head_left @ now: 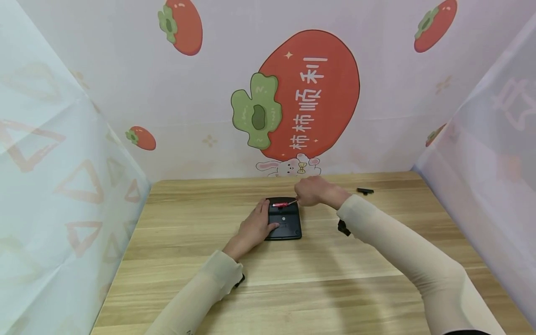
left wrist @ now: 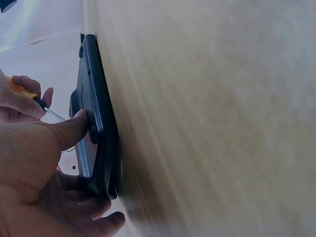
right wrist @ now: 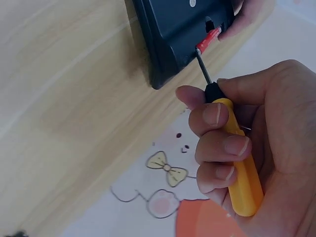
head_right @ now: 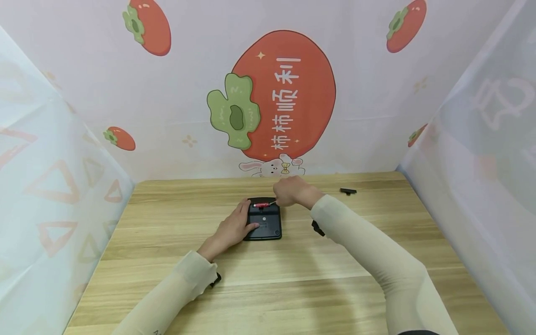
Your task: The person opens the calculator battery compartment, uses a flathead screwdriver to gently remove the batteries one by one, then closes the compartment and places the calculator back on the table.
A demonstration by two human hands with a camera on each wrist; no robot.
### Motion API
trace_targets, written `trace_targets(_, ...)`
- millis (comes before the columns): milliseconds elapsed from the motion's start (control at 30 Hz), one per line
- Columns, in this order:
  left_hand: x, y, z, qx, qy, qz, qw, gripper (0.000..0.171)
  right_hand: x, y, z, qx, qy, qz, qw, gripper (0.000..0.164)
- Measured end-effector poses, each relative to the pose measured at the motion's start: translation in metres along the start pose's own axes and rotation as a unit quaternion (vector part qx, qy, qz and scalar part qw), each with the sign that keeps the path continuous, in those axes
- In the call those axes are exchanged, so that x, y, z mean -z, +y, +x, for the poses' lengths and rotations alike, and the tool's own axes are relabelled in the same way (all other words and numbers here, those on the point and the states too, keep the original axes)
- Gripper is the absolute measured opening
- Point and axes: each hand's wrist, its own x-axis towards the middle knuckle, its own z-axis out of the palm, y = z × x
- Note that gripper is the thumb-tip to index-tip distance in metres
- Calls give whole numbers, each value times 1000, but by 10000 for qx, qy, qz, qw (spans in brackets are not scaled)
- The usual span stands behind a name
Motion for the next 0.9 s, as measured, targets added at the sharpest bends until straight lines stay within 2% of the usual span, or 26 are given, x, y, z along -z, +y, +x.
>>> trace_targets(300, -1, 1, 0, 7, -30, -6, 10000, 84, 17, -20, 7, -205, -376, -647, 9970, 27)
trace_targets(467, -1, 2, -1, 1, -31, -36, 10000, 85, 20, -24, 10, -253, -497, -824, 9950, 23)
trace_targets(667, 0, 1, 1, -15, -7, -49, 10000, 84, 15, -15, 11, -229, -425, -650, 9967, 21)
trace_targets(900, 1, 1, 2, 31, -55, -28, 10000, 85, 6, -1, 4, -66, -220, -105, 9997, 31)
